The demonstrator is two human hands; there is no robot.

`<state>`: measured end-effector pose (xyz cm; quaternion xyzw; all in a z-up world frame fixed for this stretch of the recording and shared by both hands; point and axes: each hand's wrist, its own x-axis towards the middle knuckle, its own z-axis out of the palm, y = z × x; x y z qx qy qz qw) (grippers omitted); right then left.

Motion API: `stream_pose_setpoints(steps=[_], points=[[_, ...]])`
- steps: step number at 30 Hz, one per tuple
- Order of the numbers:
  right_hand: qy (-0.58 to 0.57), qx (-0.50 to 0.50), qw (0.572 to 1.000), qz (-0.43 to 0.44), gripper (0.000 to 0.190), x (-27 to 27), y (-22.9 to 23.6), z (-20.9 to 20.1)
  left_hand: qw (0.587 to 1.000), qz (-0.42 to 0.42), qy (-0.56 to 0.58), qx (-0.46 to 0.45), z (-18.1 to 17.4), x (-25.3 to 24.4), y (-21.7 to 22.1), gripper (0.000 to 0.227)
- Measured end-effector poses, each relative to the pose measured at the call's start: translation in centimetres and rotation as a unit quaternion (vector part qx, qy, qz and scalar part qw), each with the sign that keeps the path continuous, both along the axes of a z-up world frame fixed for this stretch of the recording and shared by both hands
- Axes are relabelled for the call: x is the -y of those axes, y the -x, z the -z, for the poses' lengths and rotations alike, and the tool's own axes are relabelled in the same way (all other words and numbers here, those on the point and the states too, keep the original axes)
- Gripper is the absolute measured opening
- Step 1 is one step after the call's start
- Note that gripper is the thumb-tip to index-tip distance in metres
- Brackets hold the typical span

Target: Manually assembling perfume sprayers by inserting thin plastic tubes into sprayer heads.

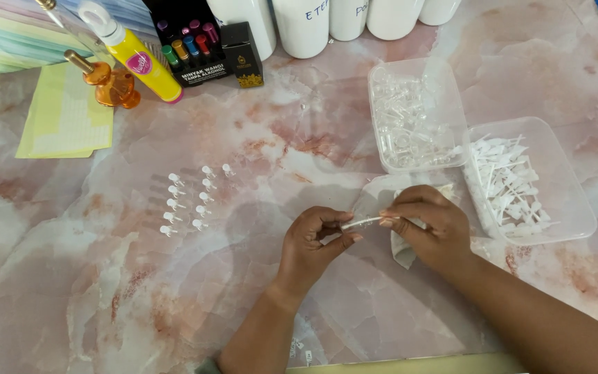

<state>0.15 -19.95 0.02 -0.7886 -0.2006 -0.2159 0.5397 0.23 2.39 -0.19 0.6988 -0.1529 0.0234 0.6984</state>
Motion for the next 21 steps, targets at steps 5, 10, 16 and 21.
stream_pose_setpoints(steps=[5, 10, 16, 21], points=[[0.105, 0.218, 0.970, -0.006, 0.014, 0.0, -0.6, -1.1, 0.998, -0.009, -0.042, 0.049, -0.6, -0.1, -0.2, 0.025], [0.149, 0.222, 0.963, 0.046, 0.007, -0.4, -0.4, -1.0, 0.993, -0.019, -0.067, 0.091, -1.3, -0.3, -0.6, 0.020], [-0.012, 0.068, 0.997, -0.030, 0.006, -0.4, 0.0, -0.2, 0.995, -0.018, -0.045, 0.083, -1.0, -0.1, -0.2, 0.022], [0.010, 0.120, 0.993, -0.017, 0.008, -1.3, 0.4, -2.7, 0.993, -0.022, -0.052, 0.101, -0.8, -0.3, -0.4, 0.021]])
